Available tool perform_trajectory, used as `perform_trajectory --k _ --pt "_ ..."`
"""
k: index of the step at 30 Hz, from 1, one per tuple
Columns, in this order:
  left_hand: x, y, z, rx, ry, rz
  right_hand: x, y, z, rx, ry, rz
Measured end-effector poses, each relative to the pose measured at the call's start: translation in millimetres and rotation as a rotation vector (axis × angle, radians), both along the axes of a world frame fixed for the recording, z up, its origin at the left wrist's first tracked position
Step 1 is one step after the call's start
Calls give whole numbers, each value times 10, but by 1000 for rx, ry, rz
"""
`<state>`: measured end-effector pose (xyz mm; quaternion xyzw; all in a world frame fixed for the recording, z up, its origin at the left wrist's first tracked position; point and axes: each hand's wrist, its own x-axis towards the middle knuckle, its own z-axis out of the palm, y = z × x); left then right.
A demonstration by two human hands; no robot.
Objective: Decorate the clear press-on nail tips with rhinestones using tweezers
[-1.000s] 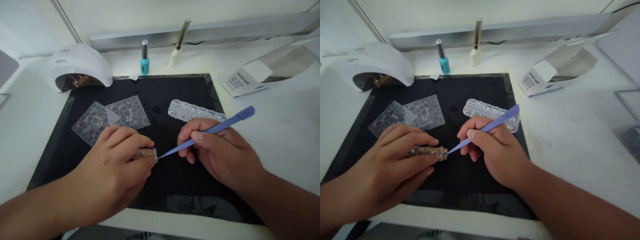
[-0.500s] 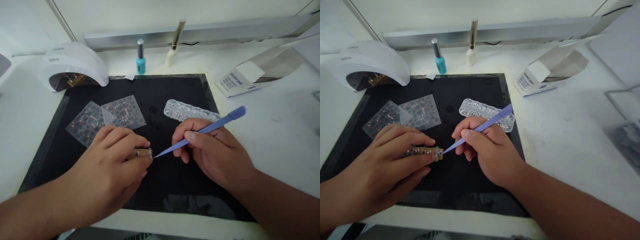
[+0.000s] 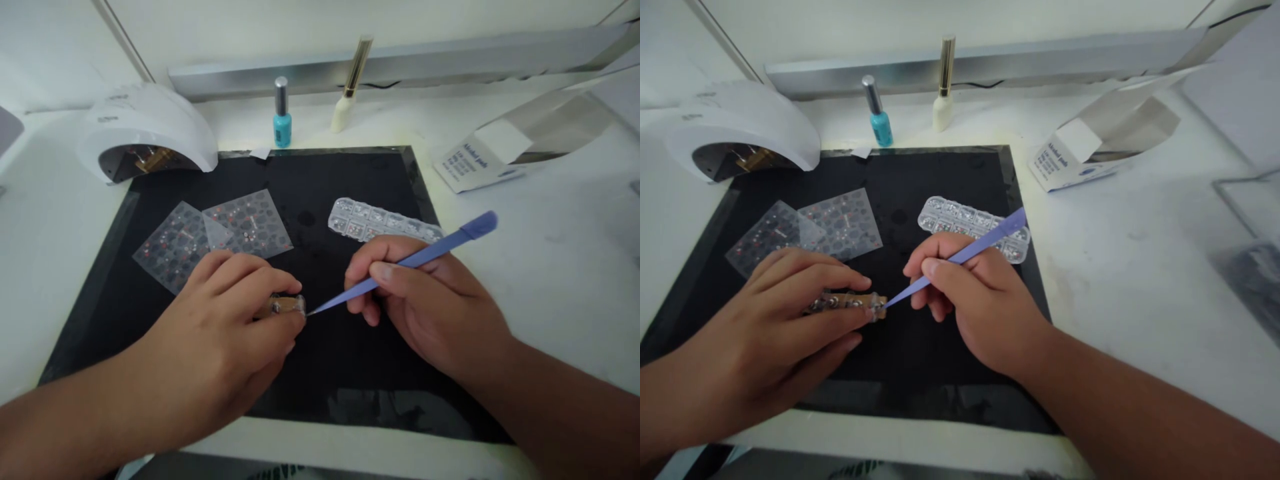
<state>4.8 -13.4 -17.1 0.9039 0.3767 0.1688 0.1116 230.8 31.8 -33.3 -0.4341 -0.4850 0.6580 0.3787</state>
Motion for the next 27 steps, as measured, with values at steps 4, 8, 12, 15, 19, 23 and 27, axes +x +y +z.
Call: perform_trajectory --k 4,8,12,15,19,23,27 --pt "2 10 -5 0 14 4 -3 4 -16 18 -5 1" --pt "4 24 -6 9 14 12 2 4 -23 25 25 -11" --pt "3 26 -3 -2 19 6 17 20 -30 43 91 -40" --pt "8 19 8 -10 15 6 30 53 -35 84 130 -62" --pt "37 21 35 -14 7 15 50 101 -48 141 201 -90" --pt "81 50 44 -15 3 17 59 138 -79 178 290 -140" --pt "116 87 4 10 0 12 55 163 -105 199 333 -178"
